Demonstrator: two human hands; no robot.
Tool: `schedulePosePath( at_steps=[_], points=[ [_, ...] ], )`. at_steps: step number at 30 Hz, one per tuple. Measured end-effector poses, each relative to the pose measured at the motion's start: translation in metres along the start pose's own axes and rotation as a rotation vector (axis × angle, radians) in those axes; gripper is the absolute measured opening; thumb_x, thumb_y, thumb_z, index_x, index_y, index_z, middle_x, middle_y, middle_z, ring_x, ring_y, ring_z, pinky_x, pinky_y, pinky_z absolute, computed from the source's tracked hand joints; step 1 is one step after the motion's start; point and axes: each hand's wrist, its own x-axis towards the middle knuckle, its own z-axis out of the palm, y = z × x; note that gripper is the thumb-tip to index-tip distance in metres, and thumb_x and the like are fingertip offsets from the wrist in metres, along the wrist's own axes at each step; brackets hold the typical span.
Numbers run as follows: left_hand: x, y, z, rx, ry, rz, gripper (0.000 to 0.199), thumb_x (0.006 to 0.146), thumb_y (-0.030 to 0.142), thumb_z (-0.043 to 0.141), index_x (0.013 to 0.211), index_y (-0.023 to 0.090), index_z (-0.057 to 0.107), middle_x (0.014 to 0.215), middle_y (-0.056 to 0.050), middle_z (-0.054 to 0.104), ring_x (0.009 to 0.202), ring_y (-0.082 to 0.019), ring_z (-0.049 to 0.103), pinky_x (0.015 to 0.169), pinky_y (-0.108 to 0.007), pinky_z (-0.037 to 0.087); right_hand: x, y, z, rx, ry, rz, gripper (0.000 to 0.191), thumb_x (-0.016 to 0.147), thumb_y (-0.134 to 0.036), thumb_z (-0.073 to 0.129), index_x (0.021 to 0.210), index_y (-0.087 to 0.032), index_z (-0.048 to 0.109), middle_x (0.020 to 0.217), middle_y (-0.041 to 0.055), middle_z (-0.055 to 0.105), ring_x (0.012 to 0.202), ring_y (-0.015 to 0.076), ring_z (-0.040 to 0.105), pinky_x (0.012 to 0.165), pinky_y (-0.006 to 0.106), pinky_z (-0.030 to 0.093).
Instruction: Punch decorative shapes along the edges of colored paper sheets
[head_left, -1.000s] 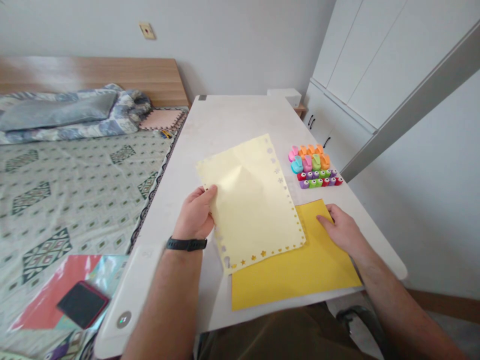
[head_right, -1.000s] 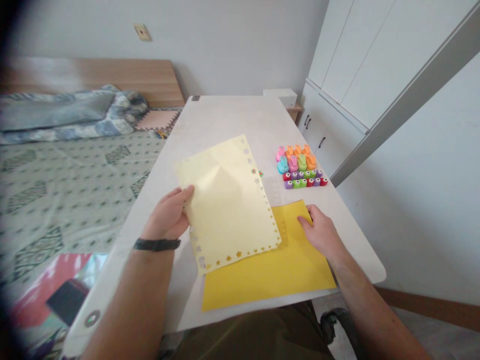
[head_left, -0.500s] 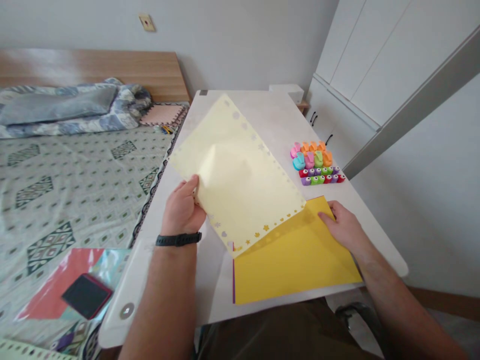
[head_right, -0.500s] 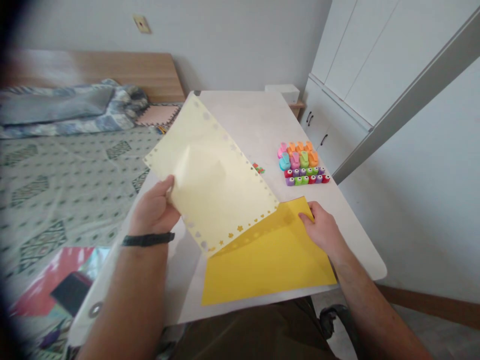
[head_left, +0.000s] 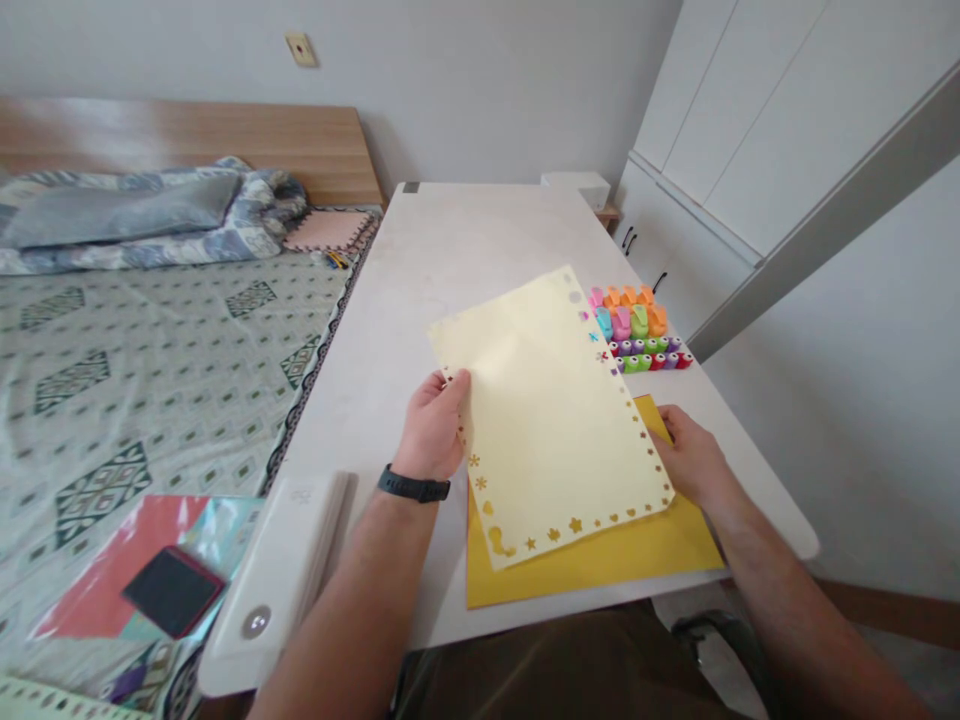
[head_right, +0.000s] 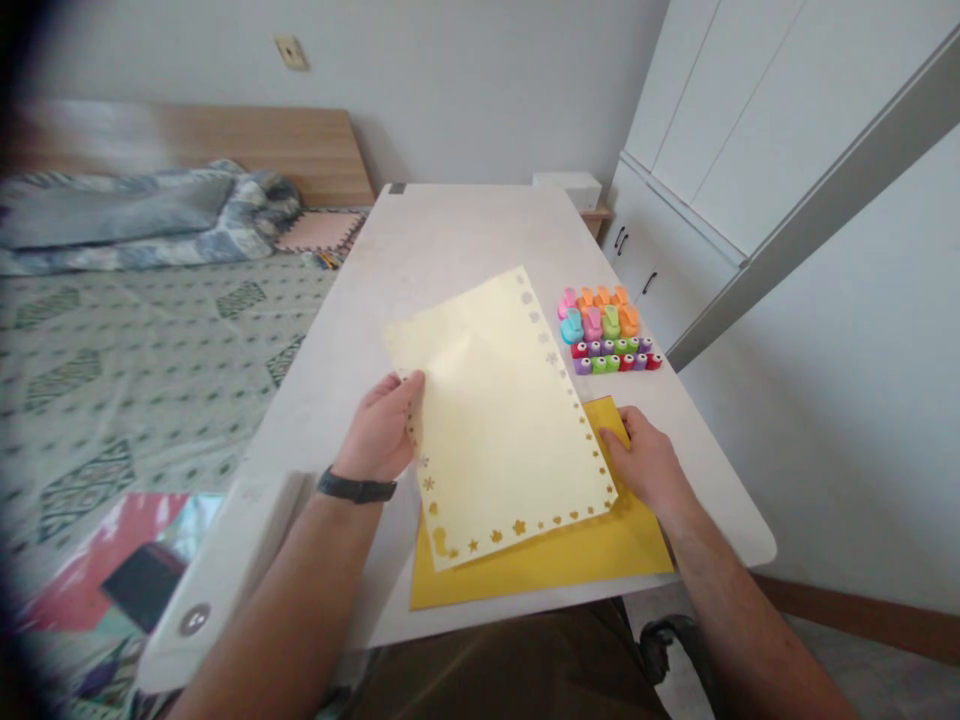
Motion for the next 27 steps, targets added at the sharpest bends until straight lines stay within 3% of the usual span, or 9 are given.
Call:
schedulePosePath(
  at_steps=[8,14,20,27],
  points=[
    [-0.002,-0.033,0.006,0.06,-0.084,-0.079,0.035,0.075,0.033,0.081,0.099,0.02,0.059,0.09,-0.004,0.076,0.083,-0.023,0.075,0.074,-0.036,0.06,-0.002,0.005,0.005,-0.075,0.02,-0.083,0.028,0.094,-0.041,0.053,0.117,-0.026,0.061,0.109,0.0077,0.076,0.093,0.029,0.071,0.077,0.038,0.051],
    [-0.003,-0.04,0.005,0.114,-0.128,-0.048,0.035,0.077,0.035,0.08,0.101,0.02,0.059,0.097,-0.006,0.076,0.085,-0.022,0.075,0.073,-0.034,0.059,0.007,0.005,0.003,-0.128,0.304,-0.266,0.052,0.091,-0.043,0.057,0.133,-0.013,0.056,0.12,0.0196,0.066,0.108,0.0334,0.062,0.098,0.048,0.046],
    [-0.006,-0.04,0.005,0.152,-0.21,-0.04,0.035,0.08,0.04,0.078,0.102,0.02,0.06,0.099,-0.007,0.076,0.087,-0.022,0.075,0.075,-0.034,0.059,0.019,-0.014,-0.001,0.187,0.046,-0.168,0.051,0.095,-0.053,0.052,0.135,-0.021,0.058,0.121,0.012,0.07,0.098,0.0255,0.068,0.086,0.04,0.053],
    [0.0,-0.038,-0.002,0.168,-0.277,-0.121,0.042,0.079,0.045,0.081,0.105,0.018,0.061,0.101,-0.01,0.077,0.079,-0.022,0.075,0.072,-0.034,0.061,0.022,-0.026,0.002,0.573,-0.135,-0.155,0.033,0.089,-0.048,0.066,0.106,-0.02,0.065,0.095,0.006,0.074,0.081,0.0199,0.067,0.075,0.034,0.053]
  ],
)
